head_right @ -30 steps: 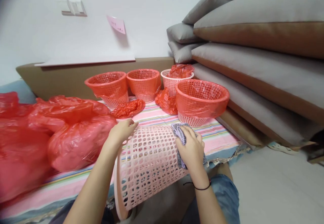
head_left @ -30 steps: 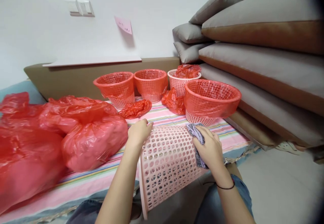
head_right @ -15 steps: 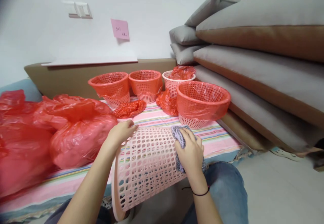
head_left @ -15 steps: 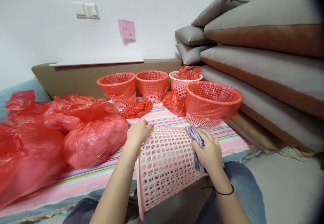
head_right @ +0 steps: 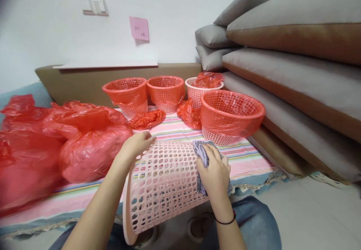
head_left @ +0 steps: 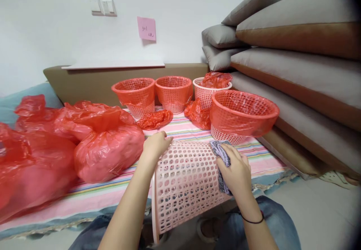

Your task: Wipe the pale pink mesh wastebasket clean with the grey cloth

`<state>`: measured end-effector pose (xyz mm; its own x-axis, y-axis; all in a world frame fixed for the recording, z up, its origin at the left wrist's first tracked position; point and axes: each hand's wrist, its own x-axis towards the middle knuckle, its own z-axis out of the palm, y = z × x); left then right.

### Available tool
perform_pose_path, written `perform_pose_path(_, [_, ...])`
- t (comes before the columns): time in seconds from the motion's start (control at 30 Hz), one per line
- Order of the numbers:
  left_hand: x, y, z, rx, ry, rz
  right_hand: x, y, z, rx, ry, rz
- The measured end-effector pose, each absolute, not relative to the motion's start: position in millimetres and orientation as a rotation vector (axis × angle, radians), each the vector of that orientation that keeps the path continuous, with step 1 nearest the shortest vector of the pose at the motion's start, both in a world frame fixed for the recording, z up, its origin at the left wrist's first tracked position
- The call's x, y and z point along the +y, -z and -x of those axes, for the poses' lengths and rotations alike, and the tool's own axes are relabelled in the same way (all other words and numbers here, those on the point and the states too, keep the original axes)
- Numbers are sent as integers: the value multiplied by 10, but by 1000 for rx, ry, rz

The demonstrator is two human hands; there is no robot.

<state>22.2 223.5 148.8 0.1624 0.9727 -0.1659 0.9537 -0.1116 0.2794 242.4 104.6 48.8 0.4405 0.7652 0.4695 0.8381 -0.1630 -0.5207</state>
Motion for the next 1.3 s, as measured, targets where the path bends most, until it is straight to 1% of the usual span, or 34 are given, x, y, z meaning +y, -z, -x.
perform_pose_path(0.23, [2305, -1485, -245, 1864, -23, -2141, 1058, -502, -2421, -1347, 124, 1973])
perform_pose_path(0.37, [2315, -1472, -262, 1885, 29, -2187, 1052, -602, -2315, -1325, 130, 2104])
perform_pose_path(0.43, [2314, -1467, -277, 1896, 41, -2208, 1054, -680, -2165, -1364, 129, 2099])
perform_pose_path(0.53, [2305, -1465, -285, 1918, 38, -2211, 1037, -807, -1771, -1533, 107, 1922])
perform_pose_path(0.63, [2291, -1456, -248, 1934, 14, -2195, 963, -901, -1309, -1748, 9, 1689])
perform_pose_path(0.73, [2277, -1427, -181, 1908, -56, -2175, 875, -919, -1093, -1861, -44, 1526])
perform_pose_path(0.83, [2263, -1391, -140, 1867, -133, -2142, 870, -853, -1308, -1808, -42, 1546])
perform_pose_path(1.0, [2222, -1371, -162, 1835, -227, -2063, 1003, -654, -2129, -1411, 41, 1925])
perform_pose_path(1.07, [2205, -1377, -177, 1836, -254, -2033, 1035, -608, -2314, -1320, 53, 1995])
perform_pose_path(1.17, [2202, -1386, -186, 1824, -296, -2012, 1027, -633, -2232, -1339, 62, 1979])
perform_pose_path(1.3, [2255, -1365, -158, 1766, -361, -2018, 906, -795, -1637, -1655, -12, 1722])
